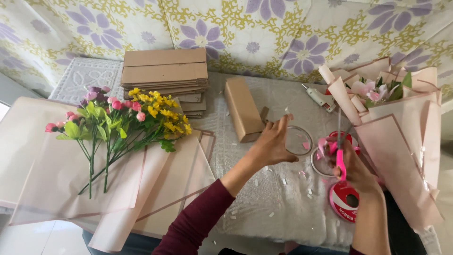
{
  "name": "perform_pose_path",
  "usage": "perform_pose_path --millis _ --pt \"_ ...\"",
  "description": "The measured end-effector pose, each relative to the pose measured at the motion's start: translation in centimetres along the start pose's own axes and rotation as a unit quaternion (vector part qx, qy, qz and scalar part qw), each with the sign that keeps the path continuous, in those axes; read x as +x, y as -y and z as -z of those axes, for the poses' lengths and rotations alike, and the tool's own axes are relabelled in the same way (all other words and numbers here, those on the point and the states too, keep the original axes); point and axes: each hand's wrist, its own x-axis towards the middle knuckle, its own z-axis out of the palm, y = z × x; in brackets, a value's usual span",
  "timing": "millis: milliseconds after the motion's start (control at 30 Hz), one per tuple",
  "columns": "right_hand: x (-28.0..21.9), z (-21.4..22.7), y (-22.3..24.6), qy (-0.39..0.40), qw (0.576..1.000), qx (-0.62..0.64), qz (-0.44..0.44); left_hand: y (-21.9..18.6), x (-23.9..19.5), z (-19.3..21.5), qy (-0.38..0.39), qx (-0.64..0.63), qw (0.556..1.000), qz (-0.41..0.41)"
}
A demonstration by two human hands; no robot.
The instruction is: The person assembles a small cardboard box by folding and taping its flaps. They then use scissors to trim excess cardboard and cut pieces of clear tape to secure the box edges. The workspace contains artificial flowers, wrapping paper, and additional cardboard pieces.
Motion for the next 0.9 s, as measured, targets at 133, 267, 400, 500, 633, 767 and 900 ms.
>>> perform_pose_path --millis 133,267,400,500,633,767,900 --pt "8.0 -3.8 -1.9 -0.047 0.986 0.076 0.140 -2.3 -1.7 8.9 -0.041 0.001 0.998 0.037" --pt "16.1 -10.3 -4.2 -0.076 0.977 0.111 0.163 -0.4 -2.3 13.1 -0.130 -0.012 0.991 0.027" --pt "20.6 -15.7 -4.7 -0.082 0.985 0.072 0.135 -1.0 -2.4 15.2 -0.136 -0.014 0.991 0.000" --pt "19.4 -17.2 -4.7 -0.060 0.985 0.051 0.156 0.3 -2.6 15.7 -0.110 -0.022 0.994 0.010" --pt "14.8 -19.7 0.2 -0.023 0.986 0.059 0.152 0.7 -2.7 15.2 -0.113 -0.009 0.993 -0.027" --pt "13.5 -18.3 0.2 0.021 0.987 0.114 0.108 -1.2 -3.1 15.4 -0.105 -0.047 0.991 -0.067" --pt "15.1 -15.5 -4.9 -0.029 0.967 0.200 0.152 -2.9 -4.0 15.4 -0.101 -0.068 0.987 -0.105"
